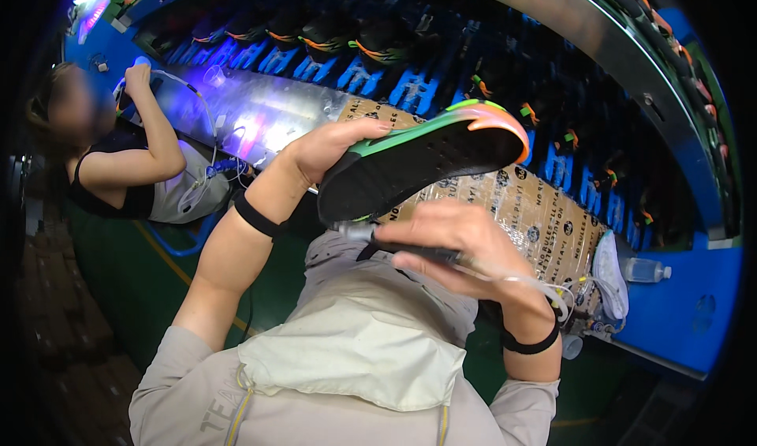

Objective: The person applies adhesive to the bottom and side edges of shoe soles using a brush, then places the soles onto a moving conveyor belt above the workstation.

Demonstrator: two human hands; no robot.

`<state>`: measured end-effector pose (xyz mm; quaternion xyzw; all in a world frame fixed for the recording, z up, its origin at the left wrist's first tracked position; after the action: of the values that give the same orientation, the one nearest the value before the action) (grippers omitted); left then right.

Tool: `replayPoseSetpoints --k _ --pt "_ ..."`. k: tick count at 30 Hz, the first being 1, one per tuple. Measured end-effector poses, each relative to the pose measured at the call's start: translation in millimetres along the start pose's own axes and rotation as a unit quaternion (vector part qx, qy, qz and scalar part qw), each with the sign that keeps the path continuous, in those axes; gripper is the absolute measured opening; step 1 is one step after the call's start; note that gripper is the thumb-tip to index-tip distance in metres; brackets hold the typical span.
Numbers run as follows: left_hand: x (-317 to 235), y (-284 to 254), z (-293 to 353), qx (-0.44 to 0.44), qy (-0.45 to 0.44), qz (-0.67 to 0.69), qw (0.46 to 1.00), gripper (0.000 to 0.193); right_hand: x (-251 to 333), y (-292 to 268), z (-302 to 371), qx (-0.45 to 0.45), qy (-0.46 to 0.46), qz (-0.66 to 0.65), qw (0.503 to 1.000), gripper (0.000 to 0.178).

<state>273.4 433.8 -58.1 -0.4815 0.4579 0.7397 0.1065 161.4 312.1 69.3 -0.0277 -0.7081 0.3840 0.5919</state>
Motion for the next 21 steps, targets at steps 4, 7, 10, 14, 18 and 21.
replayPoseSetpoints --k 4,7,10,14,18,21 --pt "25.9 -6.8 9.7 0.018 0.038 0.147 0.988 0.053 -37.4 -17.3 -4.5 -0.086 0.074 -0.019 0.993 0.023" --pt "42.8 1.2 21.5 0.016 0.050 0.209 0.977 0.064 -76.0 -49.7 2.2 -0.171 0.132 -0.092 0.972 0.021" --pt "55.7 12.6 24.7 0.051 0.054 0.229 0.971 0.072 -101.8 -71.1 5.8 -0.255 0.192 -0.105 0.942 0.023" --pt "64.5 15.3 26.2 0.043 0.064 0.253 0.964 0.073 -98.7 -52.6 4.0 -0.371 0.099 0.093 0.918 0.025" --pt "78.4 -6.3 25.9 -0.035 0.078 0.345 0.935 0.076 -57.1 22.6 -2.1 -0.248 -0.006 0.143 0.958 0.038" --pt "84.4 -23.5 31.6 -0.057 0.118 0.318 0.939 0.083 -56.9 22.4 -0.8 -0.147 0.036 -0.090 0.984 0.031"
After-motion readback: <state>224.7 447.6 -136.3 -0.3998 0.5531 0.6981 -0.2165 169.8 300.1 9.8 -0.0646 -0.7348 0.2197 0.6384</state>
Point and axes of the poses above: each hand's wrist, its own z-axis away from the middle knuckle, its own y-axis out of the palm, x = y × z, the point moved 8 cm from there along -z, towards the middle knuckle, and after that the axes turned 13 degrees about y, right-handed, at the moved point
